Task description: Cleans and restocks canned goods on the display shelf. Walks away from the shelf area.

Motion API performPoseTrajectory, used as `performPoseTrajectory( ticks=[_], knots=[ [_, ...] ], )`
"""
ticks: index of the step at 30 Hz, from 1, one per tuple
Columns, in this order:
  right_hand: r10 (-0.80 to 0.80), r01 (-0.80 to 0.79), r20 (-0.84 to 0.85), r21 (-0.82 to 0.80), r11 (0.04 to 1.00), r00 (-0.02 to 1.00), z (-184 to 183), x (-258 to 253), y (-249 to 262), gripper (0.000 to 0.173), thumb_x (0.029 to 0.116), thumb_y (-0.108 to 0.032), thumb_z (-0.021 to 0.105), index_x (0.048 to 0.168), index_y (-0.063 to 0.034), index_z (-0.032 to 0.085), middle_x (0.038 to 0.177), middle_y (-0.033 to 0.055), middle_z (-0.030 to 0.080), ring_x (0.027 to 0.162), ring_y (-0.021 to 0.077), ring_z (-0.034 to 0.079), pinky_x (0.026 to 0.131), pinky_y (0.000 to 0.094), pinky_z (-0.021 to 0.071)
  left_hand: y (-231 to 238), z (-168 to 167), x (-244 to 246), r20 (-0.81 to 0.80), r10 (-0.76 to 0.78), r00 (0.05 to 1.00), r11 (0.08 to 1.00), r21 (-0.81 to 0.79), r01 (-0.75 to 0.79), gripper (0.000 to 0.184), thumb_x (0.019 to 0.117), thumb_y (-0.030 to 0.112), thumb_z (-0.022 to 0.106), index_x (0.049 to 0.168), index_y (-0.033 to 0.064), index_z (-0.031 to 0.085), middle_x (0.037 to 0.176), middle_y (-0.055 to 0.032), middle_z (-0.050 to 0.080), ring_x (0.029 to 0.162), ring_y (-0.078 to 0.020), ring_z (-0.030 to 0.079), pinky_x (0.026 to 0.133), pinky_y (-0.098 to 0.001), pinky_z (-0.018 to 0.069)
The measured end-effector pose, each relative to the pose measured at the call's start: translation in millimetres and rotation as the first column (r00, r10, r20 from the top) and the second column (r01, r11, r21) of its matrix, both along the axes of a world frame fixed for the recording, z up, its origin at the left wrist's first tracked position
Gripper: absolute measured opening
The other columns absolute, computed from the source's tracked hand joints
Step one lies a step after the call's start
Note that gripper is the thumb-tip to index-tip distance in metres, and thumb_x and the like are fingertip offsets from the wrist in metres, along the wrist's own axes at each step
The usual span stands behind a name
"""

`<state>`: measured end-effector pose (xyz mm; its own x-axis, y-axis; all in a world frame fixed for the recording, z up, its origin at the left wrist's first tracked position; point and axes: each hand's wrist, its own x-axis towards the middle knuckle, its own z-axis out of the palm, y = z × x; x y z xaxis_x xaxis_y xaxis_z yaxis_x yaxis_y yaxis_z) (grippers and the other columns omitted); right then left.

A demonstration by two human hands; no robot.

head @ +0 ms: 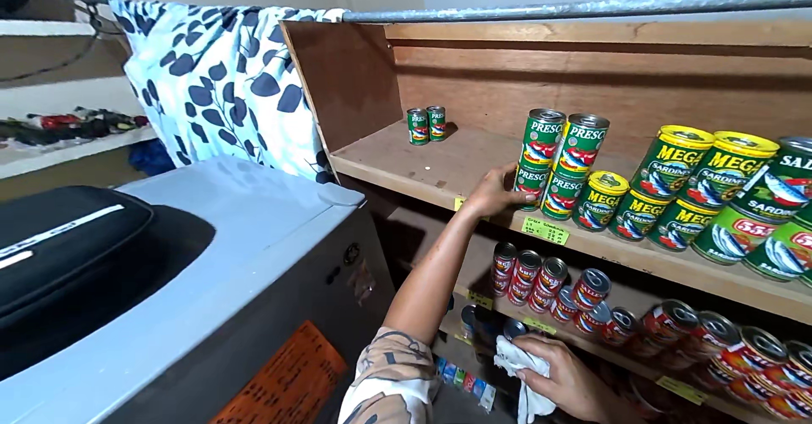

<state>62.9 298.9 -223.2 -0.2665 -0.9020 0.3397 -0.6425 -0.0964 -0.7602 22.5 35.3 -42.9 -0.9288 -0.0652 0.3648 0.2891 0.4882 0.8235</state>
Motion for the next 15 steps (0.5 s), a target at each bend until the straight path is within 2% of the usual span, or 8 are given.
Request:
performPoseTrajectory(
  ticks=[2, 4, 6, 7, 9, 11, 13, 15],
  knots=[
    [-0.001, 0.001, 0.0, -0.016, 1.0, 1.0, -2, 0, -3, 0.035, 0.0896, -0.013, 0.071, 0.119, 0.0051, 0.071, 0.119, 0.0189, 0.072, 0.111, 0.0211, 0.07, 0.101, 0.033, 0.0531, 1, -1, 0, -0.008, -0.002, 1.0, 1.0, 0.001, 0.002, 0.062, 0.0868, 0.004, 0.079, 0.143, 0.0006, 0.052, 0.125, -0.015, 0.069, 0.11, -0.0183, 0.069, 0.099, -0.0361, 0.0564],
    [-0.008, 0.008, 0.005, -0.034, 0.999, 1.0, -2, 1, -5, 0.035, 0.0886, -0.011, 0.071, 0.119, 0.0062, 0.071, 0.119, 0.0196, 0.072, 0.111, 0.0215, 0.07, 0.101, 0.0331, 0.0536, -4, 0, 1, -0.047, 0.029, 0.998, 1.0, 0.004, -0.029, 0.07, 0.0879, 0.007, 0.079, 0.149, 0.001, 0.045, 0.132, -0.017, 0.065, 0.115, -0.0206, 0.067, 0.101, -0.0375, 0.0552],
    [-0.023, 0.024, 0.019, -0.032, 0.999, 1.0, -1, 0, -4, 0.035, 0.0877, -0.009, 0.071, 0.118, 0.0076, 0.071, 0.119, 0.0207, 0.072, 0.111, 0.0226, 0.07, 0.101, 0.0344, 0.0537, -22, 8, 2, -0.159, 0.206, 0.965, 0.978, 0.02, -0.206, 0.07, 0.0931, 0.014, 0.074, 0.153, 0.0003, 0.041, 0.146, -0.0209, 0.054, 0.129, -0.0291, 0.058, 0.107, -0.0438, 0.0495],
    [-0.033, 0.033, 0.028, -0.018, 0.999, 0.999, 0, 0, -3, 0.035, 0.0877, -0.008, 0.071, 0.118, 0.0085, 0.07, 0.119, 0.0218, 0.072, 0.111, 0.0241, 0.07, 0.102, 0.036, 0.0536, -36, 16, 0, -0.227, 0.343, 0.912, 0.939, 0.061, -0.338, 0.066, 0.0964, 0.018, 0.07, 0.153, -0.0018, 0.041, 0.15, -0.0241, 0.05, 0.134, -0.034, 0.054, 0.11, -0.0473, 0.0462],
    [-0.056, 0.055, 0.024, 0.022, 0.998, 0.998, 1, -3, 1, 0.036, 0.0882, -0.009, 0.071, 0.119, 0.0092, 0.07, 0.119, 0.0227, 0.071, 0.112, 0.0258, 0.07, 0.102, 0.0386, 0.0537, -81, 31, -14, -0.301, 0.631, 0.715, 0.773, 0.171, -0.61, 0.068, 0.0978, 0.021, 0.069, 0.153, -0.003, 0.038, 0.151, -0.0287, 0.046, 0.137, -0.0402, 0.049, 0.113, -0.0528, 0.042],
    [-0.086, 0.084, 0.023, 0.084, 0.993, 0.996, 4, -6, 7, 0.037, 0.0902, -0.01, 0.071, 0.121, 0.0106, 0.068, 0.12, 0.025, 0.07, 0.113, 0.0301, 0.069, 0.103, 0.0435, 0.0526, -133, 46, -28, -0.225, 0.811, 0.54, 0.58, 0.196, -0.791, 0.082, 0.0936, 0.023, 0.073, 0.158, -0.0001, 0.029, 0.156, -0.0296, 0.038, 0.142, -0.0443, 0.041, 0.115, -0.0581, 0.0364],
    [-0.121, 0.115, 0.035, 0.134, 0.984, 0.992, 8, -7, 11, 0.038, 0.0924, -0.011, 0.068, 0.123, 0.0124, 0.066, 0.122, 0.0276, 0.069, 0.114, 0.0349, 0.068, 0.105, 0.0485, 0.0506, -174, 57, -36, -0.118, 0.875, 0.47, 0.483, 0.136, -0.865, 0.095, 0.0894, 0.022, 0.078, 0.16, -0.0013, 0.02, 0.157, -0.0314, 0.035, 0.144, -0.0468, 0.038, 0.117, -0.0583, 0.0339],
    [-0.152, 0.142, 0.061, 0.146, 0.979, 0.987, 7, -11, 15, 0.042, 0.0939, -0.013, 0.067, 0.126, 0.0134, 0.063, 0.121, 0.0291, 0.068, 0.115, 0.0367, 0.067, 0.105, 0.0511, 0.0498, -203, 58, -45, -0.005, 0.883, 0.469, 0.468, 0.074, -0.88, 0.103, 0.0858, 0.019, 0.081, 0.161, -0.0026, 0.013, 0.156, -0.0336, 0.035, 0.144, -0.0483, 0.038, 0.117, -0.0595, 0.0341]
  ],
)
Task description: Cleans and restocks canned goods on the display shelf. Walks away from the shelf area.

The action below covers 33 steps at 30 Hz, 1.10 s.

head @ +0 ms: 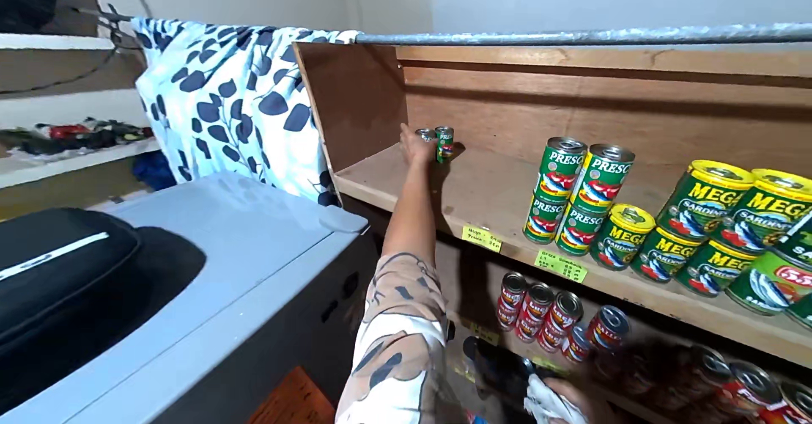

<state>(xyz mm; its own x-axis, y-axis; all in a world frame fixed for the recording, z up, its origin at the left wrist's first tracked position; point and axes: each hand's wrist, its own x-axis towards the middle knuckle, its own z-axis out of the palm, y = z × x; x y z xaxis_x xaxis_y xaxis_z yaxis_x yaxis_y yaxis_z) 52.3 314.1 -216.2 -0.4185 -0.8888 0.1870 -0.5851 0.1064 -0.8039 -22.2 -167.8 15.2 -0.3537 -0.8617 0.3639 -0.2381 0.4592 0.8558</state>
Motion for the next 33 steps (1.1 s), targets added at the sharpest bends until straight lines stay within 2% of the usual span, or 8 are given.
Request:
performPoseTrajectory(
  ticks=[4, 7, 12, 15, 18, 21, 27, 33],
  knots=[
    [-0.045, 0.046, 0.056, -0.013, 0.999, 0.997, 0, -4, 7, 0.041, 0.0979, -0.015, 0.063, 0.129, 0.0123, 0.06, 0.122, 0.0276, 0.067, 0.114, 0.0318, 0.067, 0.105, 0.047, 0.0498, -20, -8, -8, 0.146, -0.015, 0.989, 0.998, 0.054, 0.007, 0.087, 0.083, 0.02, 0.084, 0.152, -0.0017, 0.037, 0.141, -0.0325, 0.053, 0.131, -0.0482, 0.052, 0.107, -0.0634, 0.0433],
    [-0.018, 0.02, 0.024, -0.054, 0.998, 1.0, 1, -6, 4, 0.033, 0.0989, -0.015, 0.058, 0.117, 0.0105, 0.069, 0.122, 0.0256, 0.068, 0.117, 0.0324, 0.065, 0.106, 0.0486, 0.0482, -2, -17, 9, -0.007, -0.058, 0.998, 0.996, -0.068, 0.057, 0.066, 0.075, 0.019, 0.09, 0.133, 0.0013, 0.063, 0.132, -0.0277, 0.061, 0.125, -0.0432, 0.057, 0.105, -0.0609, 0.0448],
    [-0.055, 0.014, -0.137, -0.287, 0.958, 0.989, 49, -9, -28, 0.035, 0.0989, -0.018, 0.056, 0.123, 0.0034, 0.068, 0.121, 0.0149, 0.071, 0.113, 0.0168, 0.068, 0.102, 0.0362, 0.0522, 125, -60, 105, -0.228, -0.333, 0.915, 0.871, -0.446, 0.206, 0.071, 0.0758, 0.001, 0.084, 0.14, -0.0011, 0.054, 0.135, -0.0236, 0.06, 0.122, -0.035, 0.062, 0.103, -0.0526, 0.0524],
    [-0.132, -0.06, -0.285, -0.578, 0.814, 0.95, 91, -17, -64, 0.027, 0.0996, -0.025, 0.06, 0.109, -0.0039, 0.074, 0.116, 0.0071, 0.072, 0.113, 0.0047, 0.065, 0.1, 0.0228, 0.0519, 187, -103, 138, -0.25, -0.351, 0.902, 0.838, -0.514, 0.183, 0.069, 0.0697, 0.006, 0.086, 0.133, -0.0068, 0.06, 0.124, -0.0228, 0.068, 0.113, -0.0323, 0.068, 0.098, -0.0509, 0.0547],
    [-0.32, -0.102, -0.467, -0.679, 0.727, 0.824, 131, -8, -103, 0.021, 0.0978, -0.019, 0.064, 0.108, -0.0061, 0.078, 0.116, 0.0157, 0.071, 0.113, 0.0176, 0.066, 0.099, 0.028, 0.0535, 228, -129, 153, -0.29, -0.342, 0.894, 0.827, -0.544, 0.14, 0.059, 0.069, 0.009, 0.085, 0.122, -0.0082, 0.068, 0.122, -0.0219, 0.07, 0.115, -0.0308, 0.068, 0.099, -0.0447, 0.0547],
    [-0.322, -0.145, -0.665, -0.546, 0.825, 0.674, 127, 11, -125, 0.026, 0.0982, -0.015, 0.06, 0.116, -0.007, 0.077, 0.122, 0.0193, 0.07, 0.115, 0.0362, 0.066, 0.094, 0.0472, 0.0564, 245, -140, 163, -0.322, -0.267, 0.908, 0.839, -0.541, 0.055, 0.044, 0.0739, 0.01, 0.079, 0.113, -0.0085, 0.071, 0.117, -0.0205, 0.073, 0.112, -0.0268, 0.07, 0.099, -0.0393, 0.0557],
    [-0.242, -0.132, -0.73, -0.415, 0.9, 0.639, 121, 5, -99, 0.02, 0.092, -0.008, 0.061, 0.102, -0.0055, 0.078, 0.108, 0.0179, 0.072, 0.099, 0.0345, 0.07, 0.08, 0.0442, 0.06, 247, -164, 186, -0.264, -0.238, 0.935, 0.848, -0.526, 0.068, 0.056, 0.0673, 0.01, 0.088, 0.118, -0.0066, 0.07, 0.12, -0.0197, 0.072, 0.111, -0.0283, 0.071, 0.098, -0.0417, 0.0572],
    [-0.226, -0.165, -0.754, -0.405, 0.899, 0.617, 106, 6, -109, 0.029, 0.099, -0.011, 0.059, 0.124, -0.0034, 0.072, 0.121, 0.0221, 0.069, 0.109, 0.0374, 0.069, 0.087, 0.0433, 0.0599, 262, -164, 193, -0.201, -0.109, 0.973, 0.812, -0.583, -0.03, 0.051, 0.0657, 0.011, 0.085, 0.114, -0.002, 0.074, 0.116, -0.0154, 0.074, 0.109, -0.0289, 0.072, 0.094, -0.0444, 0.0582]
  ],
)
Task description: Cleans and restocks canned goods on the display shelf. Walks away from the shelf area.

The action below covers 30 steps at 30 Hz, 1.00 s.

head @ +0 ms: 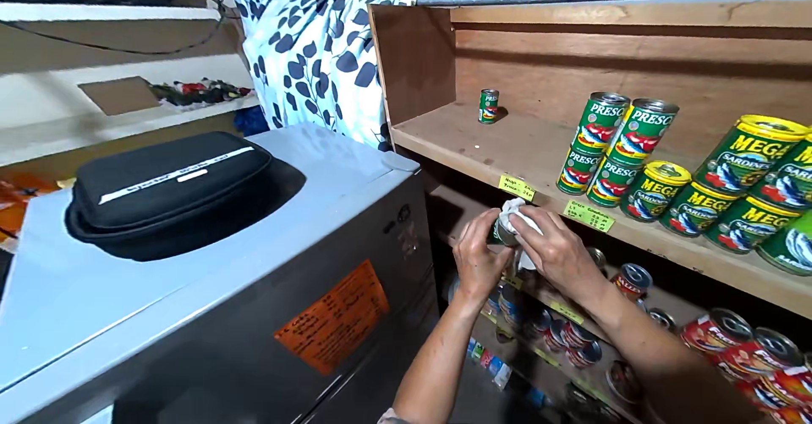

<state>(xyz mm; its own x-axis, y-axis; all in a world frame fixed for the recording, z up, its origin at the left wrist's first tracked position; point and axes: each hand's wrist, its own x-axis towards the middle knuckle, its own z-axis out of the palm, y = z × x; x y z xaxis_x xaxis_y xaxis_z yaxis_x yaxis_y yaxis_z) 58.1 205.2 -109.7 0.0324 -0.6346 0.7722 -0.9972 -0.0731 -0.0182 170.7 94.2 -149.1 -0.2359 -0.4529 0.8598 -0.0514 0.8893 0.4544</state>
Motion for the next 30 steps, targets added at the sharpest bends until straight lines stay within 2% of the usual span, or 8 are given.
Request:
performPoseTrajectory(
  ticks=[4, 7, 11, 15, 21, 23, 27, 30],
  knots=[
    [0.077, -0.172, 0.303, 0.298, 0.939, 0.95, 4, 0, 23, 0.023, 0.0955, -0.014, 0.062, 0.109, -0.0027, 0.076, 0.105, 0.0162, 0.073, 0.098, 0.0292, 0.072, 0.087, 0.0451, 0.0583, -9, -8, 2, -0.032, -0.047, 0.998, 0.981, 0.188, 0.052, 0.054, 0.0681, 0.009, 0.084, 0.119, -0.0045, 0.071, 0.12, -0.0175, 0.072, 0.113, -0.0276, 0.07, 0.096, -0.044, 0.0564],
    [0.118, -0.248, 0.587, 0.147, 0.957, 0.801, 9, -10, 36, 0.027, 0.0966, -0.017, 0.06, 0.11, 0.0006, 0.075, 0.109, 0.0144, 0.073, 0.103, 0.0187, 0.069, 0.095, 0.0382, 0.0552, -12, -7, 6, -0.447, -0.341, 0.827, 0.532, 0.633, 0.562, 0.062, 0.0798, -0.002, 0.075, 0.136, -0.0112, 0.05, 0.117, -0.015, 0.068, 0.101, -0.0134, 0.069, 0.09, -0.0287, 0.0588],
    [0.135, -0.135, 0.524, -0.039, 0.99, 0.841, -3, -2, 16, 0.037, 0.1006, -0.016, 0.053, 0.128, 0.0035, 0.067, 0.132, 0.0222, 0.064, 0.126, 0.0286, 0.061, 0.108, 0.0425, 0.0485, 15, -8, -2, -0.76, -0.313, 0.57, 0.101, 0.57, 0.816, 0.048, 0.0896, -0.001, 0.061, 0.133, -0.004, 0.041, 0.098, -0.0073, 0.07, 0.084, -0.013, 0.071, 0.08, -0.031, 0.0615],
    [0.238, -0.224, 0.096, -0.14, 0.965, 0.967, -58, 5, 4, 0.027, 0.096, -0.007, 0.06, 0.119, -0.0078, 0.075, 0.128, 0.0201, 0.068, 0.126, 0.0349, 0.062, 0.108, 0.0421, 0.0503, 21, 6, -4, -0.857, -0.022, 0.516, -0.096, 0.515, 0.852, 0.022, 0.1105, 0.021, 0.038, 0.113, 0.0068, 0.054, 0.09, -0.0048, 0.07, 0.082, -0.0136, 0.071, 0.075, -0.0309, 0.0614],
    [0.117, -0.025, 0.374, -0.243, 0.97, 0.92, -78, 12, 12, 0.054, 0.1049, -0.03, 0.049, 0.135, 0.0137, 0.057, 0.142, 0.0353, 0.053, 0.136, 0.0322, 0.055, 0.114, 0.0331, 0.0415, 37, 13, -1, -0.849, 0.018, 0.528, -0.234, 0.51, 0.828, 0.03, 0.1109, 0.032, 0.038, 0.117, 0.0076, 0.054, 0.102, -0.0075, 0.069, 0.094, -0.0179, 0.07, 0.083, -0.033, 0.0598],
    [0.019, 0.031, 0.396, -0.119, 0.992, 0.918, -88, 20, 16, 0.055, 0.1008, -0.024, 0.053, 0.136, 0.018, 0.053, 0.141, 0.0367, 0.053, 0.133, 0.0379, 0.057, 0.111, 0.0372, 0.0449, 39, 19, -8, -0.833, -0.069, 0.549, -0.11, 0.553, 0.826, 0.023, 0.1106, 0.022, 0.039, 0.124, 0.0062, 0.048, 0.101, -0.0072, 0.067, 0.09, -0.0151, 0.07, 0.08, -0.0307, 0.0602],
    [0.074, -0.138, 0.486, 0.098, 0.986, 0.871, -110, 5, 39, 0.034, 0.0901, -0.005, 0.062, 0.122, 0.0024, 0.072, 0.132, 0.0225, 0.066, 0.119, 0.0315, 0.067, 0.101, 0.0402, 0.0551, -26, 53, -32, -0.564, -0.432, 0.703, 0.478, 0.518, 0.709, 0.053, 0.0893, 0.001, 0.065, 0.138, -0.0054, 0.046, 0.112, -0.009, 0.067, 0.095, -0.0101, 0.067, 0.086, -0.0287, 0.0577],
    [0.099, -0.155, 0.497, 0.072, 0.985, 0.862, -124, 2, 51, 0.032, 0.0899, -0.009, 0.063, 0.118, 0.0006, 0.074, 0.127, 0.0209, 0.069, 0.116, 0.0282, 0.069, 0.101, 0.0368, 0.0551, -75, 92, -62, -0.158, -0.673, 0.723, 0.602, 0.451, 0.659, 0.064, 0.0848, 0.005, 0.077, 0.143, -0.0021, 0.05, 0.127, -0.0155, 0.065, 0.109, -0.0162, 0.067, 0.096, -0.0345, 0.0566]
  ],
)
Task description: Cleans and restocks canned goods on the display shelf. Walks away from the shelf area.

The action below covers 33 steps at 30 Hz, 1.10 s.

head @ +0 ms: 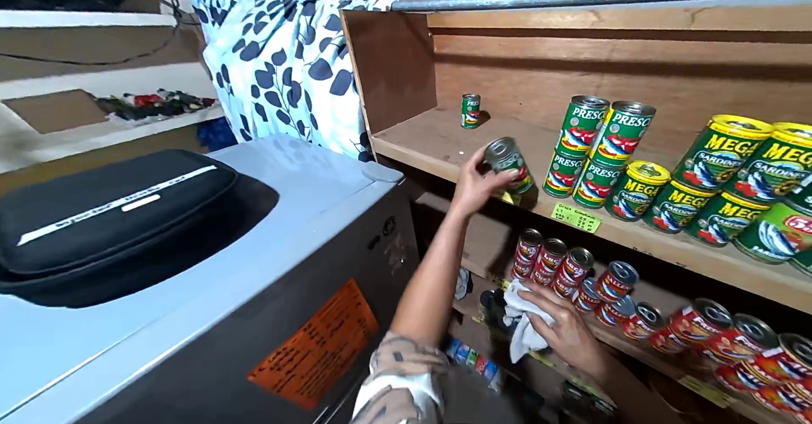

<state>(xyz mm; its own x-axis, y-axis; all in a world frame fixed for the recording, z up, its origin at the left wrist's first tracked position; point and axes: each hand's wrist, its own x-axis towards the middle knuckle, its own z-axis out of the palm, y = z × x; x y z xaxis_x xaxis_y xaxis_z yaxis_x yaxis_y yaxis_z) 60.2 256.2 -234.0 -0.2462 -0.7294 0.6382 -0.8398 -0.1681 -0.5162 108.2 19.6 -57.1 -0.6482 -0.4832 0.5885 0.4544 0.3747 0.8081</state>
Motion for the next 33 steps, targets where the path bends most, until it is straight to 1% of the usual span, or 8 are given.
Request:
performPoseTrajectory(
  ticks=[4, 8, 13, 15, 17, 28, 31, 33],
  knots=[
    [-0.01, 0.009, 0.017, 0.031, 0.999, 1.0, 3, 3, 13, 0.032, 0.0883, -0.01, 0.064, 0.116, -0.0002, 0.075, 0.124, 0.0197, 0.071, 0.114, 0.0274, 0.07, 0.099, 0.036, 0.0556, -23, 24, -53, 0.152, -0.2, 0.968, 0.963, -0.15, 0.222, 0.06, 0.0844, -0.003, 0.077, 0.14, -0.0067, 0.053, 0.126, -0.0206, 0.065, 0.107, -0.0201, 0.069, 0.096, -0.0345, 0.0571],
    [-0.037, 0.037, 0.01, -0.013, 0.999, 0.999, 0, 0, 19, 0.03, 0.0872, -0.01, 0.065, 0.113, -0.0004, 0.076, 0.121, 0.0183, 0.072, 0.112, 0.023, 0.071, 0.097, 0.0306, 0.0561, -28, 26, -73, 0.259, -0.245, 0.934, 0.936, -0.187, 0.298, 0.07, 0.0855, -0.002, 0.077, 0.147, -0.0061, 0.045, 0.133, -0.0229, 0.062, 0.109, -0.0223, 0.069, 0.096, -0.0352, 0.0571],
    [-0.069, 0.068, 0.035, 0.034, 0.997, 0.997, 0, -3, 20, 0.031, 0.0884, -0.011, 0.065, 0.115, -0.0017, 0.076, 0.122, 0.0168, 0.072, 0.114, 0.0207, 0.07, 0.099, 0.0294, 0.0548, -31, 20, -73, 0.266, -0.284, 0.921, 0.922, -0.189, 0.338, 0.075, 0.0856, 0.0, 0.077, 0.151, -0.0053, 0.039, 0.133, -0.0217, 0.061, 0.11, -0.0195, 0.068, 0.098, -0.0334, 0.056],
    [-0.072, 0.071, 0.013, 0.043, 0.996, 0.997, -2, -4, 18, 0.03, 0.0888, -0.012, 0.065, 0.115, -0.003, 0.076, 0.122, 0.0159, 0.072, 0.114, 0.0196, 0.07, 0.099, 0.0282, 0.0546, -33, 18, -71, 0.311, -0.263, 0.913, 0.917, -0.212, 0.337, 0.085, 0.0807, 0.002, 0.083, 0.153, -0.0023, 0.038, 0.136, -0.0211, 0.06, 0.116, -0.0211, 0.066, 0.103, -0.0353, 0.0539],
    [-0.075, 0.075, -0.007, 0.047, 0.996, 0.997, -3, -4, 14, 0.03, 0.0886, -0.013, 0.065, 0.115, -0.0048, 0.076, 0.122, 0.0145, 0.072, 0.114, 0.0185, 0.07, 0.098, 0.0281, 0.0549, -34, 16, -71, 0.365, -0.215, 0.906, 0.923, -0.227, 0.31, 0.084, 0.0775, 0.002, 0.086, 0.149, -0.0012, 0.043, 0.131, -0.0194, 0.064, 0.114, -0.0213, 0.067, 0.1, -0.0365, 0.0553],
    [-0.035, 0.034, 0.014, 0.063, 0.997, 0.999, -8, -10, 1, 0.031, 0.0886, -0.012, 0.065, 0.117, -0.0044, 0.076, 0.122, 0.0145, 0.072, 0.114, 0.0197, 0.07, 0.099, 0.0312, 0.0548, -40, 10, -70, 0.378, -0.222, 0.899, 0.893, -0.29, 0.343, 0.069, 0.0801, 0.002, 0.084, 0.141, 0.002, 0.053, 0.121, -0.0146, 0.07, 0.106, -0.0195, 0.07, 0.097, -0.039, 0.058],
    [-0.033, 0.032, 0.014, 0.073, 0.997, 0.999, -9, -13, -2, 0.031, 0.0886, -0.013, 0.065, 0.116, -0.0047, 0.076, 0.122, 0.0145, 0.072, 0.113, 0.02, 0.07, 0.099, 0.0304, 0.0549, -40, 13, -69, 0.386, -0.251, 0.888, 0.894, -0.259, 0.366, 0.077, 0.0803, 0.005, 0.085, 0.147, 0.0021, 0.047, 0.126, -0.0153, 0.068, 0.109, -0.0193, 0.07, 0.097, -0.0367, 0.0581],
    [-0.045, 0.041, 0.03, 0.106, 0.993, 0.999, -7, -14, 1, 0.031, 0.0881, -0.012, 0.065, 0.116, -0.0041, 0.076, 0.123, 0.0162, 0.072, 0.114, 0.0236, 0.07, 0.099, 0.0346, 0.0555, -51, 25, -69, 0.344, -0.159, 0.926, 0.93, -0.262, 0.257, 0.076, 0.0893, 0.01, 0.076, 0.154, 0.0002, 0.038, 0.144, -0.0202, 0.056, 0.127, -0.0257, 0.06, 0.107, -0.0403, 0.0503]
  ],
)
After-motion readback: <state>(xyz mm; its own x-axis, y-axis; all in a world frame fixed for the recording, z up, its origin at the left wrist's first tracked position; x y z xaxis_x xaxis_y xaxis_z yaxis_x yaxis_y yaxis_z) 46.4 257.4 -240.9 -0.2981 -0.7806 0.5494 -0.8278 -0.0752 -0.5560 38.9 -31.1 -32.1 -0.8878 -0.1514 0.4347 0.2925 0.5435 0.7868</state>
